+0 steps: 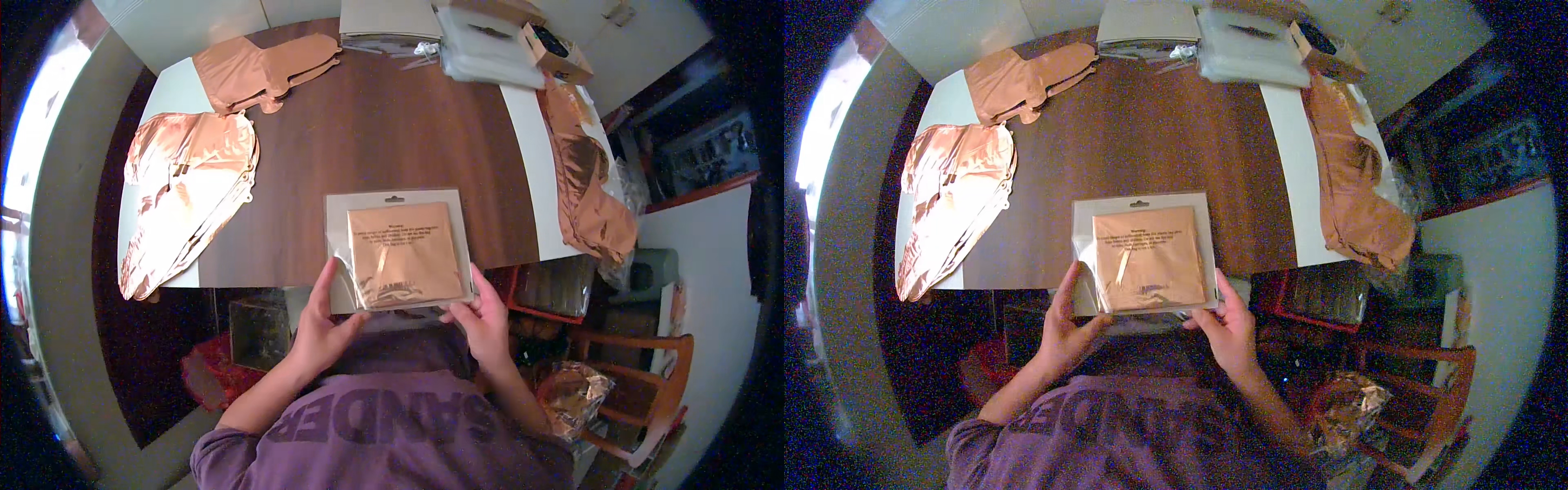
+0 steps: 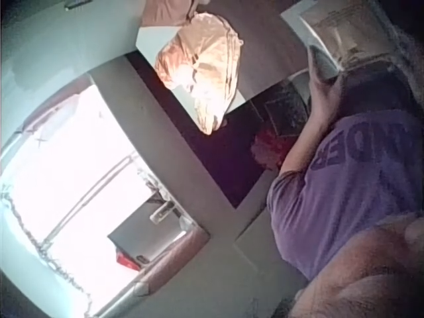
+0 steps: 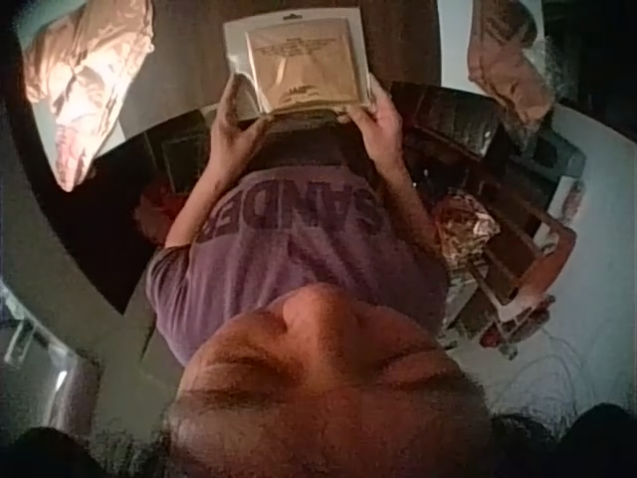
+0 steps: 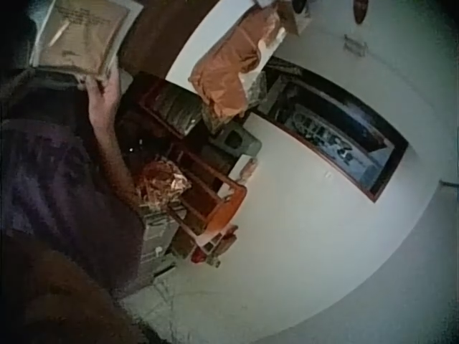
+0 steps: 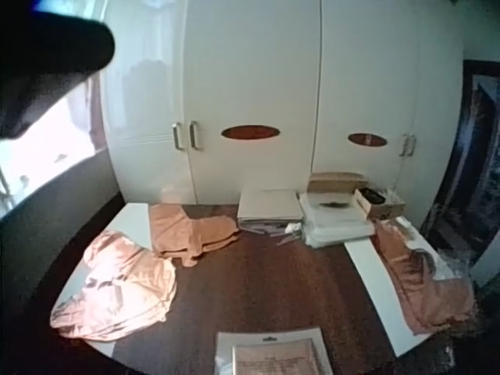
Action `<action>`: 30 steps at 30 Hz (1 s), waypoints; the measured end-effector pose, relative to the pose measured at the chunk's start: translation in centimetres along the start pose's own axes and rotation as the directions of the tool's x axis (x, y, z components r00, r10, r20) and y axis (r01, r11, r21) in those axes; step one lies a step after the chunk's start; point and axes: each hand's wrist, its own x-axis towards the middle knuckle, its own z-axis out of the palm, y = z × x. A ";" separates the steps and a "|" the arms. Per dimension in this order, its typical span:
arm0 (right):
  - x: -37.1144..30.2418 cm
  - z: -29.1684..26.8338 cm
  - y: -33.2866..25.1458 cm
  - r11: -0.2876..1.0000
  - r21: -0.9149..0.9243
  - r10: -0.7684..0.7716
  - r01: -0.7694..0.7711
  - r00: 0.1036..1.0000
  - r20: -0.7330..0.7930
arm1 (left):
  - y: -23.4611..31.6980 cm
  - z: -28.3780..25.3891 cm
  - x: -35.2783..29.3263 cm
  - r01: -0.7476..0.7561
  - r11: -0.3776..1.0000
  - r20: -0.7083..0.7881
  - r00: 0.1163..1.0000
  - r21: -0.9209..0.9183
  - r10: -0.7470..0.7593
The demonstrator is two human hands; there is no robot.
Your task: Packaging rose gold foil balloons into retail packaging with cardboard backing and plastic sleeves.
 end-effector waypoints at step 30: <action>2.5 3.1 2.9 0.914 0.381 0.224 -0.140 0.957 -0.184 | 1.1 1.7 7.2 -0.616 0.320 0.438 0.761 0.720 0.479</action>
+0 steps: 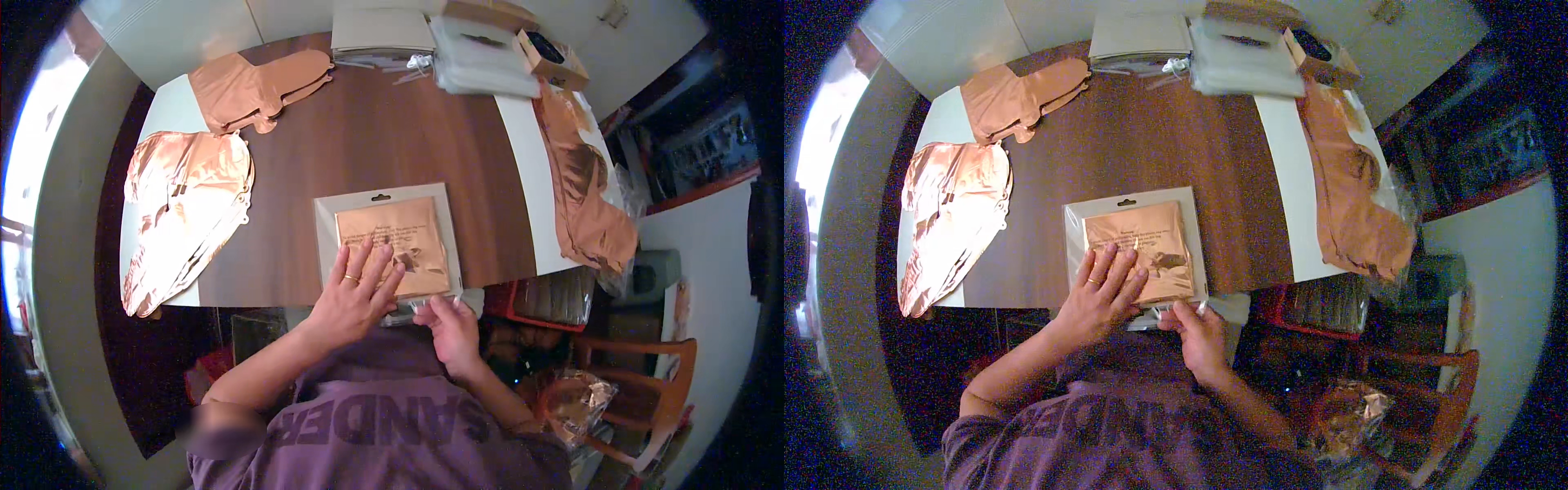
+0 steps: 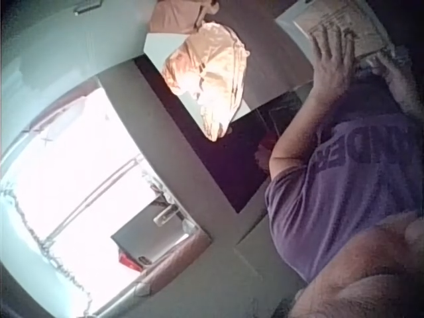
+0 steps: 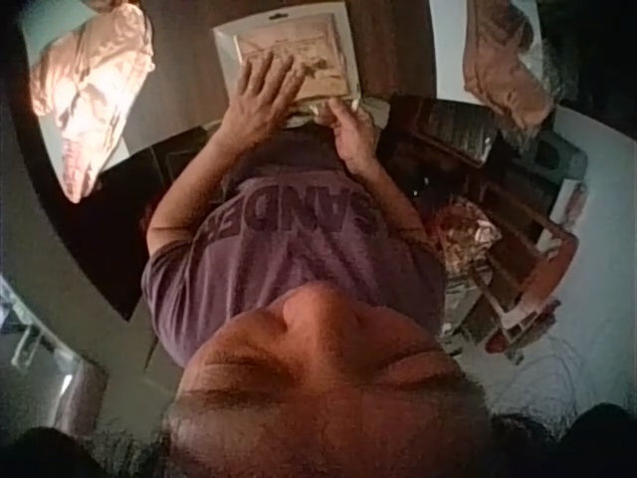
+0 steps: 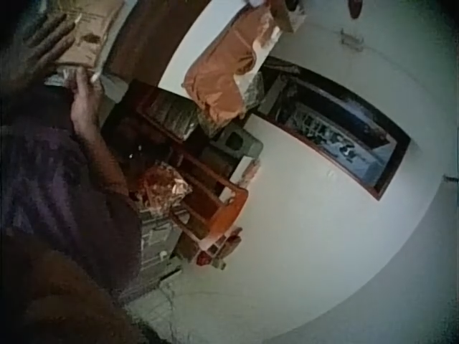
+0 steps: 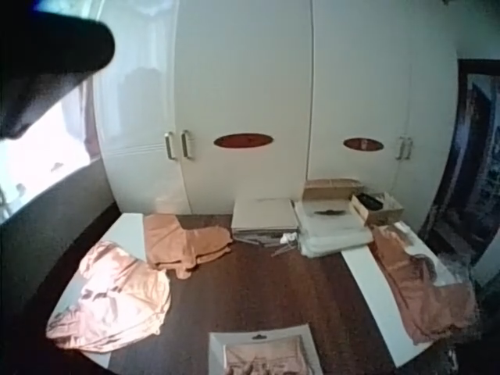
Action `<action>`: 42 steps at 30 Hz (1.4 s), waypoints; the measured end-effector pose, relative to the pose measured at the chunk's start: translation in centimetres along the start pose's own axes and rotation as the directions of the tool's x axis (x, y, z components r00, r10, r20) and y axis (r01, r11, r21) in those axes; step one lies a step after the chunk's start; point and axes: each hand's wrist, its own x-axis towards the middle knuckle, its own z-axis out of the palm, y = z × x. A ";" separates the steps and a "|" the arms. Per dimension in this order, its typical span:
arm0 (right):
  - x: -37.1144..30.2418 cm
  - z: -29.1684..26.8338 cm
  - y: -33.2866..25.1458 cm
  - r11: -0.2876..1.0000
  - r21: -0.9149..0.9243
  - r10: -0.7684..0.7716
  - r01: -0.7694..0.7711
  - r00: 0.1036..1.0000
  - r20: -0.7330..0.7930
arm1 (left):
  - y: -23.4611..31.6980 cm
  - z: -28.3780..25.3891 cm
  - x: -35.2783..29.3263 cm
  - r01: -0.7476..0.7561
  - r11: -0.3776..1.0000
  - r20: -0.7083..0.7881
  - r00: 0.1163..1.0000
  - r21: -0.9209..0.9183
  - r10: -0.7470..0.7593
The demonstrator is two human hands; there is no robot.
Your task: Packaging rose gold foil balloons into retail packaging with cardboard backing and plastic sleeves.
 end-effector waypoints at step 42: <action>32.4 14.3 -21.6 -0.574 -0.682 -0.274 0.453 0.679 0.681 | -2.0 -0.6 1.2 -0.091 0.989 -0.014 0.996 -0.113 0.090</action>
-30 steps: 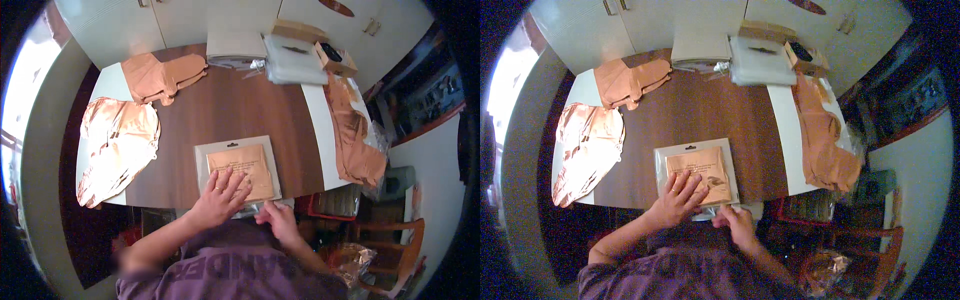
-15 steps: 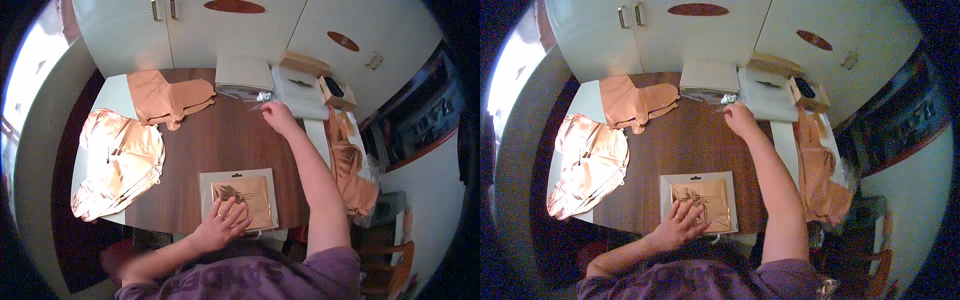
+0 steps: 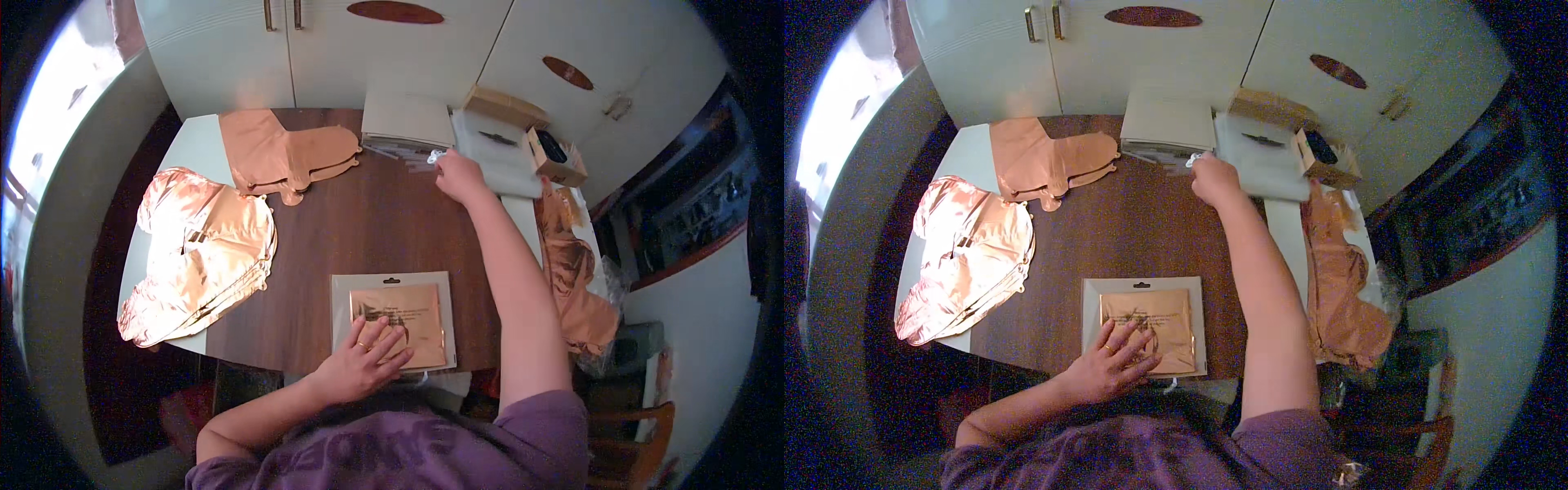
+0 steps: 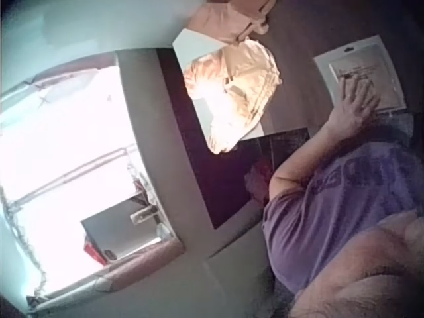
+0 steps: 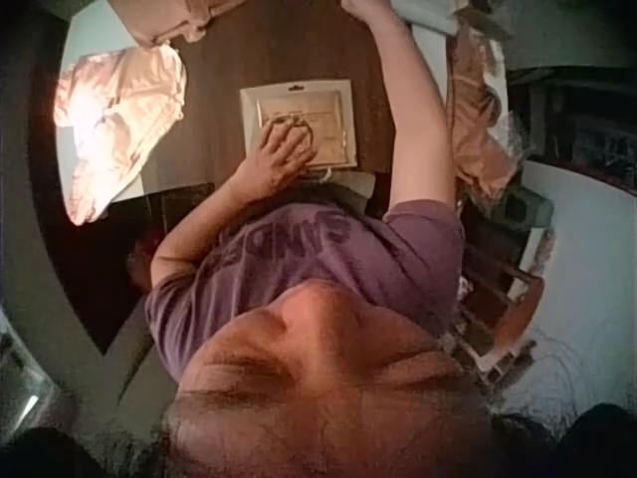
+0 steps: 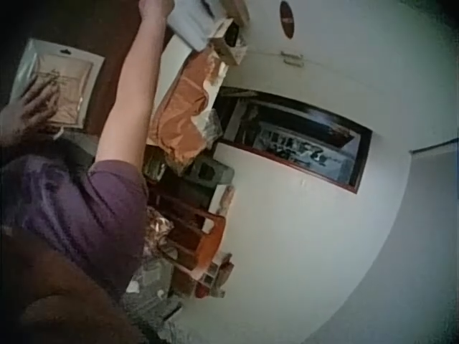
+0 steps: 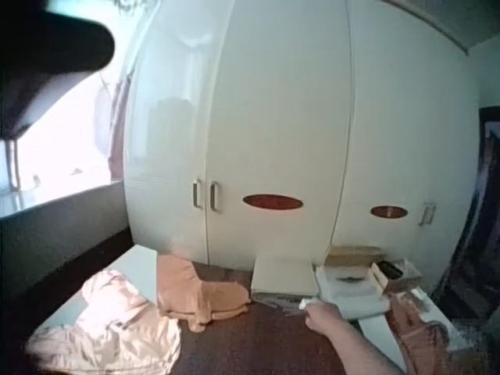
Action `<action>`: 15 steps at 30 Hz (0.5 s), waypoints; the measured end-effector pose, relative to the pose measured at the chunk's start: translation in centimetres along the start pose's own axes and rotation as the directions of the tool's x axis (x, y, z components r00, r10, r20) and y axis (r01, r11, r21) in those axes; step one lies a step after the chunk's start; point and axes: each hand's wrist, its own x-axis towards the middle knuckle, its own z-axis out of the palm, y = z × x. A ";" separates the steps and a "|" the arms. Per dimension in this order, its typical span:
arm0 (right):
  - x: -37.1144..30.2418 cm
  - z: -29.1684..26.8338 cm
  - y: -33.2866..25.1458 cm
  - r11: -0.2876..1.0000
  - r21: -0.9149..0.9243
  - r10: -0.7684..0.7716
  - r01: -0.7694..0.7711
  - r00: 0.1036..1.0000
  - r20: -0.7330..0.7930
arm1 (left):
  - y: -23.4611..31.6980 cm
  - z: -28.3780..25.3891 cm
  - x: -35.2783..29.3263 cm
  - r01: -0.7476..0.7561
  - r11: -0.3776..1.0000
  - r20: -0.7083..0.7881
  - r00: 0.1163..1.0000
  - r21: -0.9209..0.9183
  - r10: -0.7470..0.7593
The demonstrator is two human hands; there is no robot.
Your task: Packaging rose gold foil balloons into retail packaging with cardboard backing and plastic sleeves.
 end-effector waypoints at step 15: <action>1.4 1.2 -3.0 0.972 -0.134 -0.192 0.193 0.981 0.019 | 0.5 0.6 -0.7 -0.012 1.000 -0.053 0.999 -0.021 0.011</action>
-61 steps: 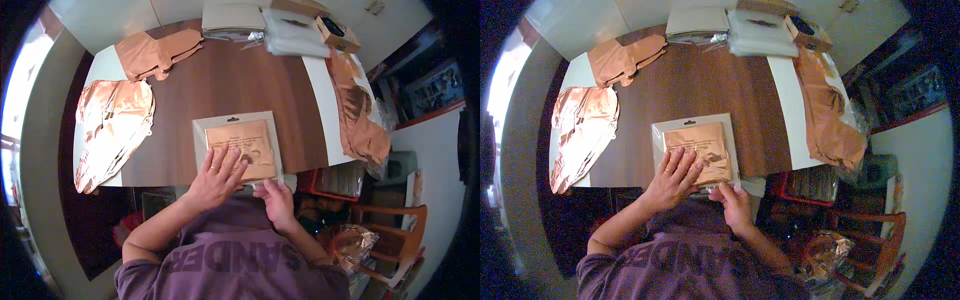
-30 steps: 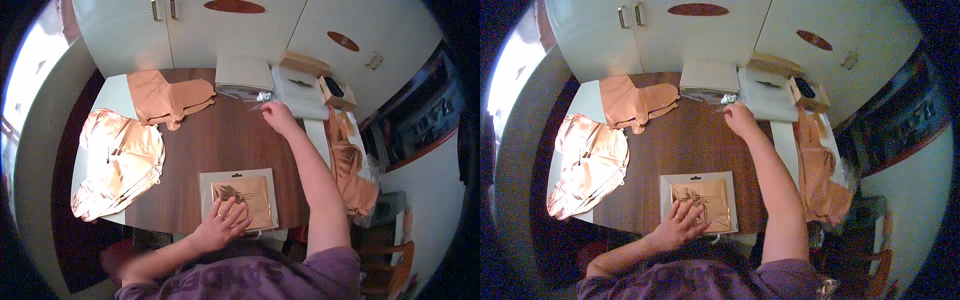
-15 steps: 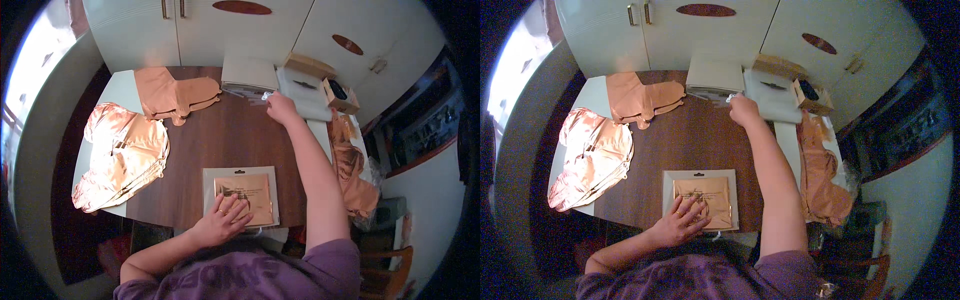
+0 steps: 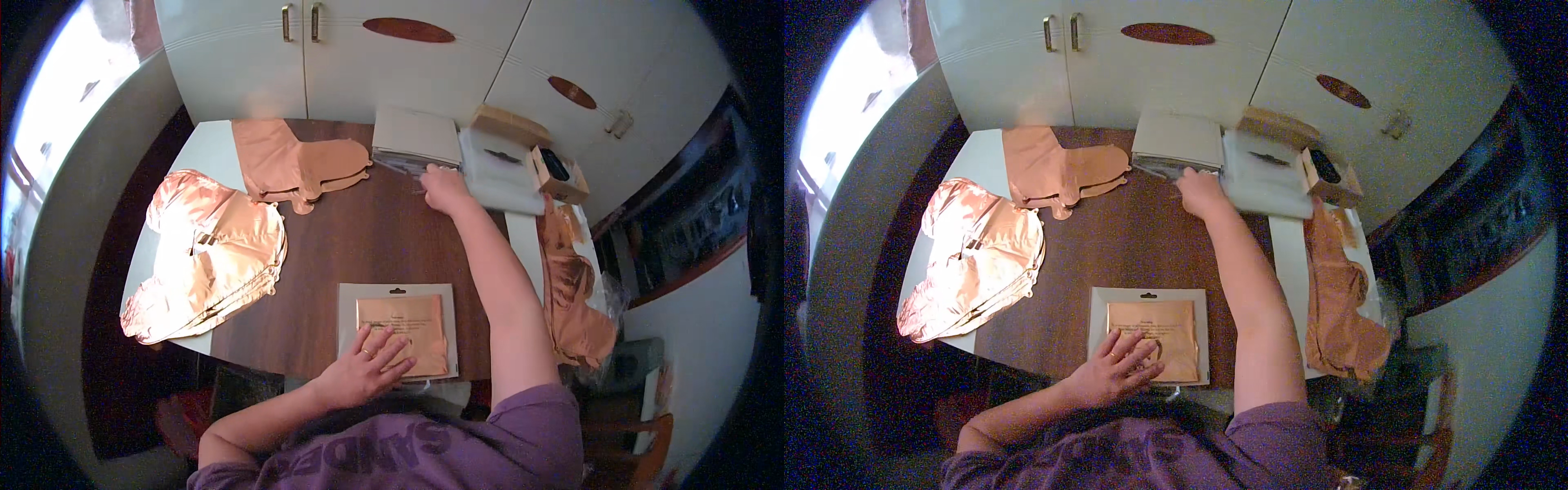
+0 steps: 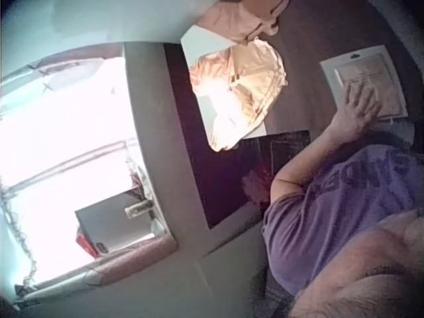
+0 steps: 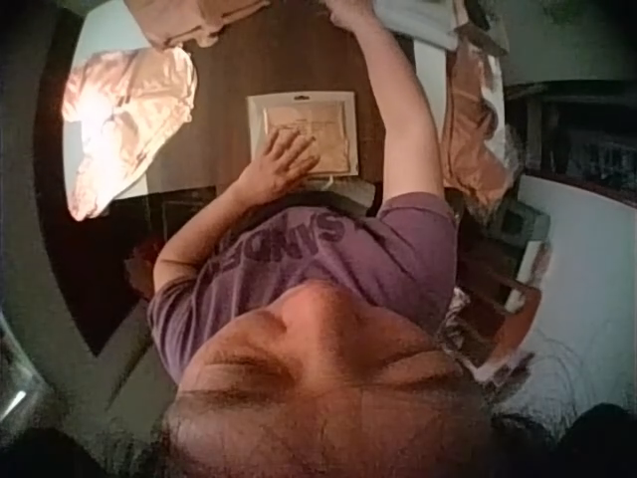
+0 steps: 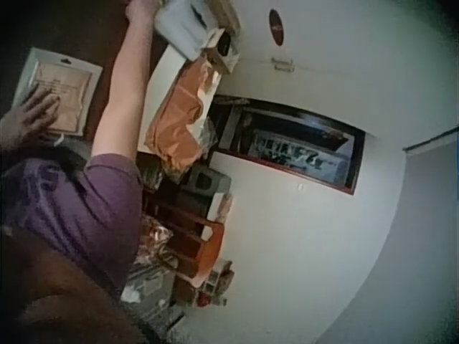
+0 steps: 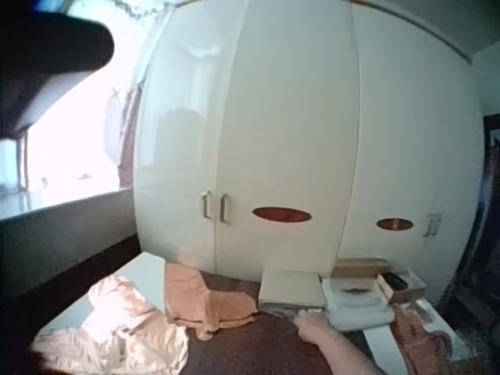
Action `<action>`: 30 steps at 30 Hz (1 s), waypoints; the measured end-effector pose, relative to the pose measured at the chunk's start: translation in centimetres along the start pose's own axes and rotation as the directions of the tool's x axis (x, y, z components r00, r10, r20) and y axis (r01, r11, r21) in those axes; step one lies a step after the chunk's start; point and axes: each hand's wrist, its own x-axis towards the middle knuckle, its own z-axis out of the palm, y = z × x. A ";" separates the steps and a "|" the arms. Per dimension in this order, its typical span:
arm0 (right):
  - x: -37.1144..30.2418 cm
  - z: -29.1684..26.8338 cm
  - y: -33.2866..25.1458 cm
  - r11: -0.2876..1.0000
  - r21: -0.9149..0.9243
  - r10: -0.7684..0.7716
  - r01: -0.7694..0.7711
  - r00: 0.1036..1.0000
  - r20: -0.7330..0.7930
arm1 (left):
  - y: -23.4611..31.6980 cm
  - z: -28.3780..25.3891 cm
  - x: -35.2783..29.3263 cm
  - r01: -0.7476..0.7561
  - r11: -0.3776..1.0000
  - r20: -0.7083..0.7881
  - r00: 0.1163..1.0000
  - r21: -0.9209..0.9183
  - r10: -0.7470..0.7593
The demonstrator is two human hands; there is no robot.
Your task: Packaging rose gold foil balloons into retail packaging with cardboard backing and plastic sleeves.
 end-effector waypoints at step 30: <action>-34.4 -3.7 -18.2 0.967 0.252 0.173 -0.039 0.827 -0.535 | 1.4 0.2 1.3 0.086 0.975 -0.360 0.919 -0.205 -0.157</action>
